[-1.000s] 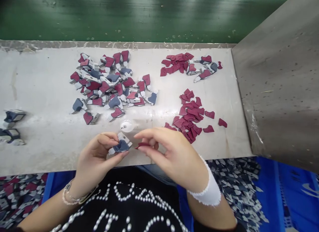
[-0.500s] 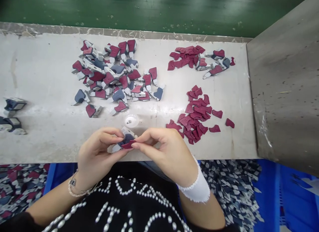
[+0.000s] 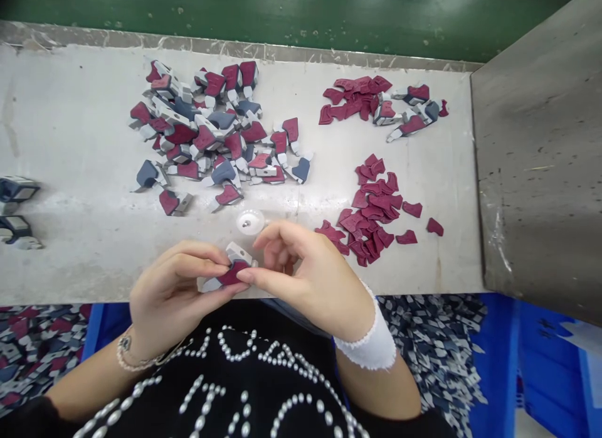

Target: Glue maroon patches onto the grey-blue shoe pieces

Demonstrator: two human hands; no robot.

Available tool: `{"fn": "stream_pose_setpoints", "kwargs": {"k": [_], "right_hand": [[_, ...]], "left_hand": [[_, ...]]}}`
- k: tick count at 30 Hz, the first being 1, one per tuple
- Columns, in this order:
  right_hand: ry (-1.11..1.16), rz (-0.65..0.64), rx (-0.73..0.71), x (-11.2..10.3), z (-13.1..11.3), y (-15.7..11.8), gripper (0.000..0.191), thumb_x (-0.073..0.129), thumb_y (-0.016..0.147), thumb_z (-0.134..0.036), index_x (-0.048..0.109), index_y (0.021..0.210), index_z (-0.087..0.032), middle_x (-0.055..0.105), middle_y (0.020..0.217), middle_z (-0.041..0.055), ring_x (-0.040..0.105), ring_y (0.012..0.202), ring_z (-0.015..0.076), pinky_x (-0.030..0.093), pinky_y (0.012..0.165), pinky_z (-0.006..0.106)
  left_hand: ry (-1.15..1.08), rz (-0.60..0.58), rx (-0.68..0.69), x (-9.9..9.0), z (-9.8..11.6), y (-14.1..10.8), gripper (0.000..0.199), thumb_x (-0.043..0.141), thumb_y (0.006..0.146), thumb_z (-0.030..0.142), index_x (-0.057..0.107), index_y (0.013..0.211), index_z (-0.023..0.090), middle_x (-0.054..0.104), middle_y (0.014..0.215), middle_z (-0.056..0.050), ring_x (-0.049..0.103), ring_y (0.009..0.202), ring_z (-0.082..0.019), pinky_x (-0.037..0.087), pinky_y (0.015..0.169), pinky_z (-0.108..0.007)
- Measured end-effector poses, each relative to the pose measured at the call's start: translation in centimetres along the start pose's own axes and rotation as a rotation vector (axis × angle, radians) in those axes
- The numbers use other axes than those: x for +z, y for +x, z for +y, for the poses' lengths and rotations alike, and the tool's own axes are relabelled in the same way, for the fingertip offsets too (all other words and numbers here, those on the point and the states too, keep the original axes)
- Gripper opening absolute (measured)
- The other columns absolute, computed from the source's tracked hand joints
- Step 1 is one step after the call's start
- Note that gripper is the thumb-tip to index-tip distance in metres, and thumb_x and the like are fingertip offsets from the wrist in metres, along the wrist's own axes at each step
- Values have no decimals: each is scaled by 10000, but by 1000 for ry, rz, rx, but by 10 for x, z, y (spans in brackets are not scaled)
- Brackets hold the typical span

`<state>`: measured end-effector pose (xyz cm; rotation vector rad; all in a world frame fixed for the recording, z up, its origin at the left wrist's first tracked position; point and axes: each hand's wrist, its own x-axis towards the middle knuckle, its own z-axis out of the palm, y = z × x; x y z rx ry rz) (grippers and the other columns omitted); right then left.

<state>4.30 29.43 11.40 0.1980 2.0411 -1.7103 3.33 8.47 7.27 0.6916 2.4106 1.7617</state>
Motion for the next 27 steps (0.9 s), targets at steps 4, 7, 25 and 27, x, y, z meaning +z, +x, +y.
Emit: {"fn": "stream_pose_setpoints", "kwargs": {"k": [4, 7, 25, 27], "right_hand": [[-17, -143, -43, -2, -3, 1, 153, 627, 957, -347, 692, 966, -209, 692, 860, 17, 627, 775, 169, 510, 677, 295], [-44, -145, -67, 0, -6, 0, 149, 610, 968, -319, 692, 921, -204, 707, 852, 18, 627, 779, 173, 502, 685, 296], [-296, -85, -231, 6, -13, -11, 86, 575, 974, -209, 649, 944, -176, 670, 830, -23, 587, 744, 112, 457, 699, 250], [-323, -84, -241, 6, -15, -12, 84, 577, 961, -199, 645, 922, -168, 655, 813, -18, 572, 736, 121, 445, 694, 267]], "left_hand": [[-13, -23, 44, -5, 2, 1, 323, 874, 713, 149, 637, 914, 236, 698, 905, 11, 701, 772, -136, 629, 669, -282], [13, -20, 58, -6, 4, 0, 308, 877, 715, 176, 641, 902, 242, 704, 889, 12, 712, 737, -135, 638, 639, -278], [-36, -35, 172, -13, 4, 4, 309, 890, 676, 118, 669, 890, 152, 730, 875, -17, 716, 728, -104, 633, 646, -189], [-46, -42, 181, -13, 5, 4, 298, 884, 681, 104, 672, 886, 148, 731, 873, -17, 715, 730, -102, 633, 650, -186]]}}
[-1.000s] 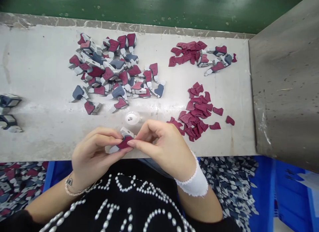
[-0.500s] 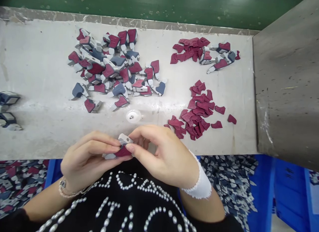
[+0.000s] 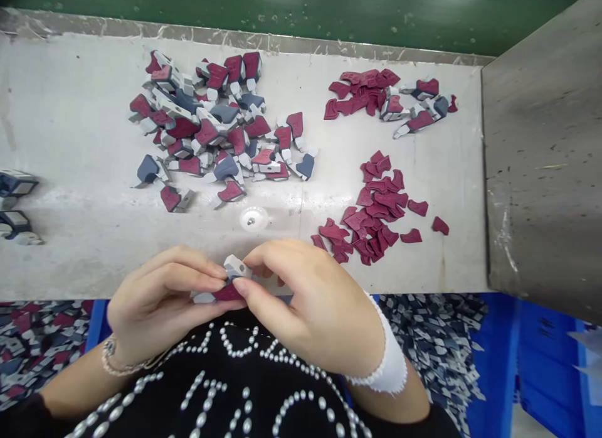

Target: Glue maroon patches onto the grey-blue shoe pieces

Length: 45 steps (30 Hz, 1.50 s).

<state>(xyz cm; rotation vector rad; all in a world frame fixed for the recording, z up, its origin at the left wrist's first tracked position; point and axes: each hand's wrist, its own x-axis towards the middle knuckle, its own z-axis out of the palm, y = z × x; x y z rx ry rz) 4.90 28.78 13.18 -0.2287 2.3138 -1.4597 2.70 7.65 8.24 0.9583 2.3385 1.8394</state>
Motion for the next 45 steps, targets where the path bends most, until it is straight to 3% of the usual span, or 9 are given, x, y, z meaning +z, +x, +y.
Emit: {"fn": "stream_pose_setpoints", "kwargs": {"k": [6, 14, 26, 31, 37, 42, 45], "right_hand": [[-40, 37, -11, 2, -2, 2, 96, 554, 929, -145, 624, 864, -158, 603, 771, -13, 526, 729, 132, 419, 688, 284], [16, -38, 17, -5, -3, -3, 92, 558, 979, -187, 646, 953, -179, 640, 841, -30, 567, 764, 98, 442, 716, 231], [-51, 14, -28, -3, -10, -4, 61, 580, 911, -123, 613, 882, -165, 617, 796, -26, 538, 729, 106, 430, 694, 252], [-90, 43, 11, 2, -10, -3, 59, 560, 922, -145, 613, 910, -168, 606, 798, -16, 540, 744, 131, 435, 688, 279], [-73, -6, -12, 6, -9, -8, 181, 517, 1000, -177, 540, 1177, -205, 663, 989, -2, 630, 888, 135, 494, 784, 265], [-113, 58, -27, 10, -8, -10, 242, 534, 988, -143, 540, 1212, -234, 658, 1010, -7, 627, 919, 131, 502, 800, 255], [-156, 76, -3, 12, -8, -10, 227, 538, 975, -128, 560, 1178, -226, 665, 1003, 1, 625, 905, 148, 504, 774, 277]], "left_hand": [[12, 14, 26, 4, 2, 1, 265, 872, 696, 99, 671, 863, 141, 733, 846, -19, 718, 707, -100, 631, 642, -179], [-10, -13, 27, 0, 5, 3, 251, 866, 721, 145, 661, 866, 157, 734, 836, -12, 723, 699, -97, 643, 635, -173], [-17, -33, 45, -2, 10, 9, 195, 831, 762, 146, 669, 870, 146, 740, 826, -24, 727, 681, -102, 643, 627, -167], [28, 22, 62, 1, 5, 2, 224, 853, 732, 128, 669, 860, 128, 731, 849, -25, 723, 708, -94, 636, 651, -158], [-4, 61, 15, -4, -2, -1, 299, 877, 698, 120, 672, 912, 157, 719, 925, -13, 712, 764, -100, 640, 700, -190], [-23, 56, -153, -4, 0, 0, 338, 854, 739, 168, 661, 1013, 210, 718, 954, -20, 715, 845, -149, 643, 754, -260], [49, -22, -220, -4, 2, 2, 350, 818, 786, 213, 663, 1099, 230, 761, 976, -25, 739, 848, -173, 642, 775, -289]]}}
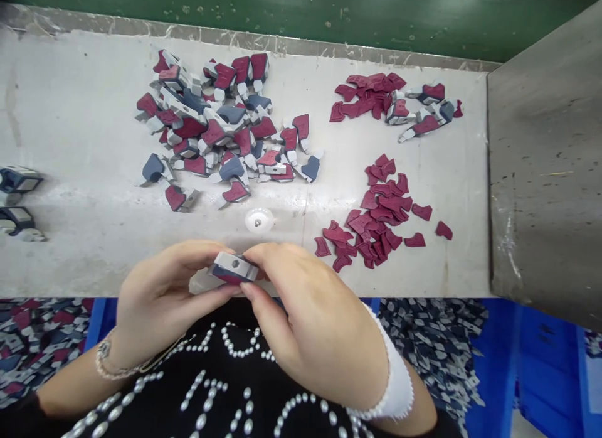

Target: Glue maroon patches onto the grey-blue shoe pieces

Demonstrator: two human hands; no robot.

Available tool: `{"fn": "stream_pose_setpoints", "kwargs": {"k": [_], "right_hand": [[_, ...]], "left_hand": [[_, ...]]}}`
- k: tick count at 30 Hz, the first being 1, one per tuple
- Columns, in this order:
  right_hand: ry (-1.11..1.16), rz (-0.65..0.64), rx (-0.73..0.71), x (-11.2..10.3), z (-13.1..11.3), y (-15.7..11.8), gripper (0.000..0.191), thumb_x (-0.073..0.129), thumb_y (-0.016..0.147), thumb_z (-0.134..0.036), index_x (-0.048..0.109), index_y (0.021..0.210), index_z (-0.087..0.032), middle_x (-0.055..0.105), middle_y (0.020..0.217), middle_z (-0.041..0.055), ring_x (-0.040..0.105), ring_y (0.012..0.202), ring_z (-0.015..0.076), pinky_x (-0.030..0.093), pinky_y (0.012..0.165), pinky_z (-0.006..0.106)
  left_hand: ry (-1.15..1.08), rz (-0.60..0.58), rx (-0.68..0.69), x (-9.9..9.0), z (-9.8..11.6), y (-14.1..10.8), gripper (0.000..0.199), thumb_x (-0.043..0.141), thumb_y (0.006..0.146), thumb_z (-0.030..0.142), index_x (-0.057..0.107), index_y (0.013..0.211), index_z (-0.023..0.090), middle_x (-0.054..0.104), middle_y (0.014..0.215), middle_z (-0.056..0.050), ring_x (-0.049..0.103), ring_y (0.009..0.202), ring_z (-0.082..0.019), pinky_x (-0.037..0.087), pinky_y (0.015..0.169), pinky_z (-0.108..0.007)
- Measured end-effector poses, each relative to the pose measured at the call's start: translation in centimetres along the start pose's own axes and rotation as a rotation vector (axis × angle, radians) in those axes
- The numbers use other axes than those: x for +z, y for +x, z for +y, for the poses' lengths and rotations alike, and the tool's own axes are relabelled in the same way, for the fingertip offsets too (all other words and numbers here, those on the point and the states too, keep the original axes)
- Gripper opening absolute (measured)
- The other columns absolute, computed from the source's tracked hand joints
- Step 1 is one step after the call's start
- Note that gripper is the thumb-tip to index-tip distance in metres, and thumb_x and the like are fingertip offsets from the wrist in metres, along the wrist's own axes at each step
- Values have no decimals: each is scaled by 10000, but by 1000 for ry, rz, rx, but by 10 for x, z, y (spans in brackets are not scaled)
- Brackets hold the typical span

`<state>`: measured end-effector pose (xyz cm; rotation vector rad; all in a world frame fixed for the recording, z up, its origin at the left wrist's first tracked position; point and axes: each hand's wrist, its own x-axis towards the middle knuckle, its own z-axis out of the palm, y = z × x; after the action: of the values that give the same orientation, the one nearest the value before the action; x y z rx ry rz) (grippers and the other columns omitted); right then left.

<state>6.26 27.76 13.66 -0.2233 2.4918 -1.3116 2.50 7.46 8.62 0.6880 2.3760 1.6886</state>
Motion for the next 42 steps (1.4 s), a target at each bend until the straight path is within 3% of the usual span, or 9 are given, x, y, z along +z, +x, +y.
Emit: {"fn": "stream_pose_setpoints", "kwargs": {"k": [5, 10, 16, 20, 25, 31, 36, 39, 42], "right_hand": [[-83, -6, -68, 4, 0, 1, 238, 512, 966, -80, 570, 1175, -180, 682, 1015, 22, 628, 911, 165, 512, 773, 298], [-137, -49, -125, 5, -2, 0, 263, 464, 984, -55, 593, 1202, -125, 692, 1069, 62, 609, 1009, 203, 528, 862, 339], [-178, -61, -129, 4, -4, 1, 253, 448, 990, -63, 606, 1173, -134, 682, 1009, 67, 604, 953, 221, 537, 809, 359], [-203, -55, -140, 9, -5, 3, 178, 468, 997, -100, 612, 1096, -131, 665, 941, 64, 594, 882, 224, 527, 757, 371], [-271, 9, -156, 18, -5, 5, 197, 429, 959, -28, 582, 967, -152, 628, 827, 54, 563, 779, 217, 506, 662, 347], [-197, -54, -112, 16, -1, 5, 194, 433, 968, -48, 582, 1045, -145, 659, 881, 65, 596, 815, 236, 528, 672, 367], [-161, -49, -48, 15, -11, 8, 238, 411, 965, -57, 614, 1037, -159, 666, 921, 78, 635, 877, 256, 569, 727, 412], [-102, -10, -35, 12, -12, 2, 261, 442, 971, -121, 617, 1151, -192, 696, 1032, 94, 680, 956, 256, 596, 824, 432], [-49, 15, -117, 8, 11, -4, 446, 614, 885, -192, 546, 1322, -243, 718, 1136, 87, 710, 1005, 242, 594, 900, 375]], "left_hand": [[52, -120, -11, -4, 3, 3, 201, 771, 835, 213, 702, 1021, 247, 788, 913, 6, 751, 764, -160, 637, 691, -255], [-12, -60, -40, -4, 4, 0, 165, 778, 816, 159, 708, 940, 241, 766, 815, 20, 725, 685, -143, 608, 615, -249], [-128, -42, -97, -1, 2, 0, 139, 784, 797, 136, 710, 876, 223, 760, 775, 9, 720, 658, -150, 600, 569, -251], [-135, -38, -117, 1, 1, 1, 137, 783, 793, 140, 694, 855, 223, 749, 758, 16, 704, 650, -140, 593, 576, -243], [-142, -39, -115, 2, 2, 4, 138, 781, 778, 128, 668, 785, 207, 729, 695, 18, 675, 597, -134, 561, 538, -236], [-166, -198, -238, -8, 3, 4, 71, 779, 805, 184, 715, 835, 191, 758, 776, -13, 706, 678, -152, 582, 608, -244], [-214, -154, -263, -7, 8, 4, 81, 768, 805, 204, 699, 772, 178, 743, 740, -19, 691, 677, -164, 570, 627, -267], [-168, -216, -367, -18, 14, 7, 55, 766, 804, 244, 733, 795, 200, 752, 775, -14, 689, 741, -181, 562, 709, -298], [-42, -205, -436, -45, 14, 19, 130, 808, 756, 307, 749, 832, 221, 760, 830, -6, 686, 820, -201, 546, 770, -308]]}}
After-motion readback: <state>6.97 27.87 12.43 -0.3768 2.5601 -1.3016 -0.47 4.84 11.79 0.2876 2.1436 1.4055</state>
